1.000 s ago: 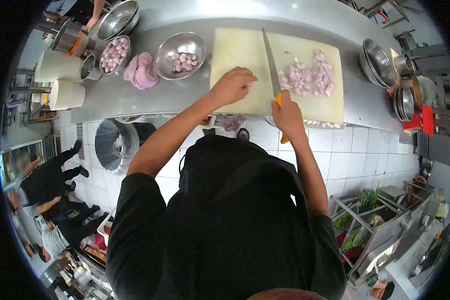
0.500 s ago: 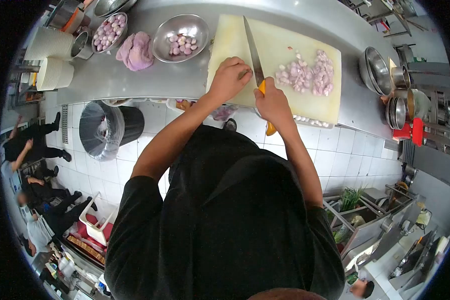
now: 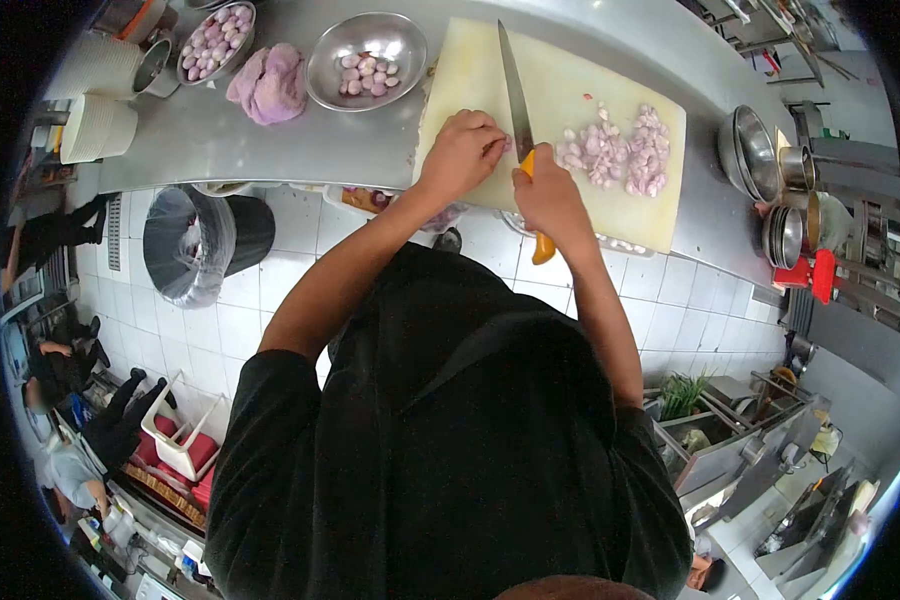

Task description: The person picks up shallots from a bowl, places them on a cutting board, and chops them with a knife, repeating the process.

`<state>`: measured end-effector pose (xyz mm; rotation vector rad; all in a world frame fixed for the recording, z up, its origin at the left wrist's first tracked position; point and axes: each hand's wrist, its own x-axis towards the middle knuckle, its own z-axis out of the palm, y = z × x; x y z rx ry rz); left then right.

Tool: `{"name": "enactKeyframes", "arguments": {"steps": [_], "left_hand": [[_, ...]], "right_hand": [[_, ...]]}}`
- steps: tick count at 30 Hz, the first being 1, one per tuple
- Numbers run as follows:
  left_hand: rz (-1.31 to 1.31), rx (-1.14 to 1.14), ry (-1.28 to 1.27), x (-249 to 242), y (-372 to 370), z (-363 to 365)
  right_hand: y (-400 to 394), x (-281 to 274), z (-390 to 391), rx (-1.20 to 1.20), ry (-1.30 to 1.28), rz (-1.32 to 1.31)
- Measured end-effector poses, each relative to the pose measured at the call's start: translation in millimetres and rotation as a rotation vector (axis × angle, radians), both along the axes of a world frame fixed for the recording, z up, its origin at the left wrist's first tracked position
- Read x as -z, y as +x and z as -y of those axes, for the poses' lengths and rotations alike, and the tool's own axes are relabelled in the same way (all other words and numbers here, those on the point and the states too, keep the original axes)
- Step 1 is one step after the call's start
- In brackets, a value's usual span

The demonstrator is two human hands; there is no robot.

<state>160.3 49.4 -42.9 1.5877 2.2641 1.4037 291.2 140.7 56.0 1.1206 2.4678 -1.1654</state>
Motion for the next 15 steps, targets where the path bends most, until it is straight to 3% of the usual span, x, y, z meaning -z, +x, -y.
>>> {"name": "enactKeyframes", "arguments": {"steps": [3,6,8,10,11,14,15], "left_hand": [[-0.02,-0.001,-0.003,-3.0,1.1,0.5],[-0.034,-0.015,0.023,-1.5,1.2,-1.1],[-0.048,-0.003,0.005,-2.6,-1.2,-0.7],[-0.043,0.008,-0.009,-4.8,-0.6,0.2],[-0.032,0.009,-0.013,-5.7,0.0,1.0],[-0.02,0.0,0.02,-2.3,1.7,-0.7],[-0.017,-0.012,0.037,-0.5,1.4,-1.1]], "right_hand": [[-5.3,-18.0,6.4,0.04,-0.08,0.031],[-7.1,25.9,9.9,-0.046,0.21,-0.086],[-2.8,22.0,0.9,0.019,0.035,-0.054],[-6.2,-24.7,4.6,0.088,-0.133,0.04],[-5.2,-24.9,5.7,0.069,-0.122,0.043],[-1.4,47.9,6.4,-0.048,0.219,-0.104],[-2.4,39.3,4.1,-0.022,0.16,-0.078]]}}
